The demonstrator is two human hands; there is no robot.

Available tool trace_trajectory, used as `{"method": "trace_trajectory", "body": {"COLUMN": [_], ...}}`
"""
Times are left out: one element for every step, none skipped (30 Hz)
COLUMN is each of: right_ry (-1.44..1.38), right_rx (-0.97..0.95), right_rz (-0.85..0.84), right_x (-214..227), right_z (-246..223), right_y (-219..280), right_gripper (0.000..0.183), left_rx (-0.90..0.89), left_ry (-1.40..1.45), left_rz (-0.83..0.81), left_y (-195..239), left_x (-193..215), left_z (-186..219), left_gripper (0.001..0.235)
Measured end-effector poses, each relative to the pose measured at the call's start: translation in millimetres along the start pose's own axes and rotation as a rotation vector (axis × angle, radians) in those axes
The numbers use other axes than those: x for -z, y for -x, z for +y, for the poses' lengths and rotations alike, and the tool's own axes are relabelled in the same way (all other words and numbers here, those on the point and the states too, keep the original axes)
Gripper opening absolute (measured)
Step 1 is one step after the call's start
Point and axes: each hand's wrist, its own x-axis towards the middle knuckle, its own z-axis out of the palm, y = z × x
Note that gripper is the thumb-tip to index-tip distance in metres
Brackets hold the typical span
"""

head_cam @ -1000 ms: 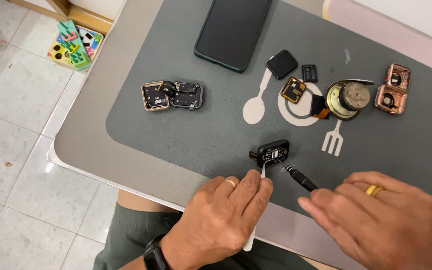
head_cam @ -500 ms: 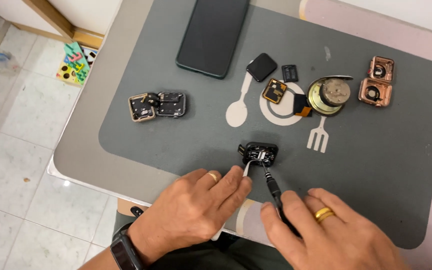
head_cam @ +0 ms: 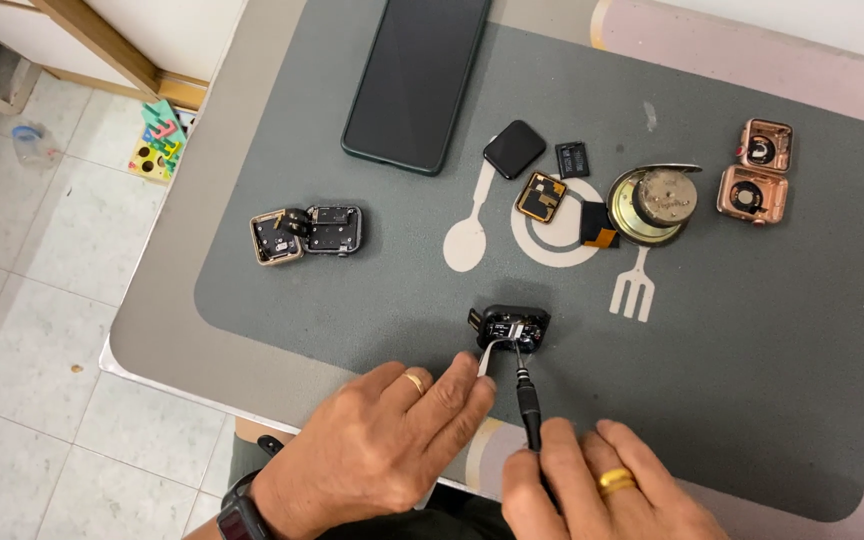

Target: The person uses a screwdriver to unscrew and manipulate the internal components of a disassembled electronic device on a table. They also use tweezers to handle small parts and briefly check a smartwatch on their wrist.

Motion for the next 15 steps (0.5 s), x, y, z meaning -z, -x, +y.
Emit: {"method": "trace_trajectory", "body": {"right_ry": [-0.002, 0.002, 0.006, 0.007, 0.025, 0.043, 0.043, -0.005, -0.052, -0.055, -0.060, -0.067, -0.073, -0.221, -0.352], "right_rx": [-0.001, -0.007, -0.013, -0.012, -0.070, -0.129, -0.127, -0.180, -0.232, -0.226, -0.164, -0.100, -0.092, -0.170, -0.256], "right_rz": [0.000, 0.048, 0.097, 0.097, 0.063, 0.029, 0.028, -0.013, -0.055, -0.057, -0.013, 0.032, 0.030, -0.521, -1.074], "right_x": [-2.7, -5.1, -7.3, -9.1, -10.8, -12.3, -9.9, -7.9, -6.0, -10.1, -14.0, -17.8, -28.8, -40.2, -51.1], "right_z": [0.1, 0.2, 0.2, -3.2, -6.8, -10.4, -13.0, -15.5, -18.4, -12.1, -6.4, -1.3, 11.3, 24.4, 37.2], "right_y": [2.9, 5.7, 8.4, 12.1, 15.6, 19.4, 17.9, 16.3, 14.7, 19.1, 23.6, 28.5, 34.3, 39.2, 44.3], "right_gripper": [0.014, 0.012, 0.012, 0.012, 0.020, 0.027, 0.027, 0.020, 0.017, 0.017, 0.018, 0.021, 0.021, 0.030, 0.040], "left_rx": [0.000, -0.014, -0.028, -0.027, -0.044, -0.060, -0.058, -0.072, -0.087, -0.080, -0.085, -0.089, -0.080, -0.003, 0.074], "left_ry": [0.001, -0.012, -0.025, -0.025, -0.057, -0.088, -0.088, -0.094, -0.101, -0.101, -0.102, -0.103, -0.103, -0.054, -0.005], "left_rz": [-0.002, -0.008, -0.014, -0.013, -0.014, -0.014, -0.014, -0.024, -0.035, -0.035, -0.026, -0.017, -0.018, -0.017, -0.015], "left_y": [-0.3, -0.4, -0.4, -0.8, -1.2, -1.4, -2.3, -2.7, -2.6, -3.5, -3.8, -3.4, -2.5, -2.1, -1.7], "left_x": [0.2, 0.5, 1.0, 1.3, 1.7, 2.3, 3.1, 3.7, 4.4, 4.1, 4.1, 4.2, 2.4, 1.1, 0.1], "left_z": [-0.4, -0.3, -0.4, 0.0, 0.4, 1.1, 1.0, 0.9, 0.8, -0.1, -0.7, -0.2, 3.2, 5.8, 9.2], "left_gripper": [0.022, 0.023, 0.023, 0.023, 0.024, 0.026, 0.026, 0.027, 0.028, 0.028, 0.026, 0.024, 0.024, 0.025, 0.027]}}
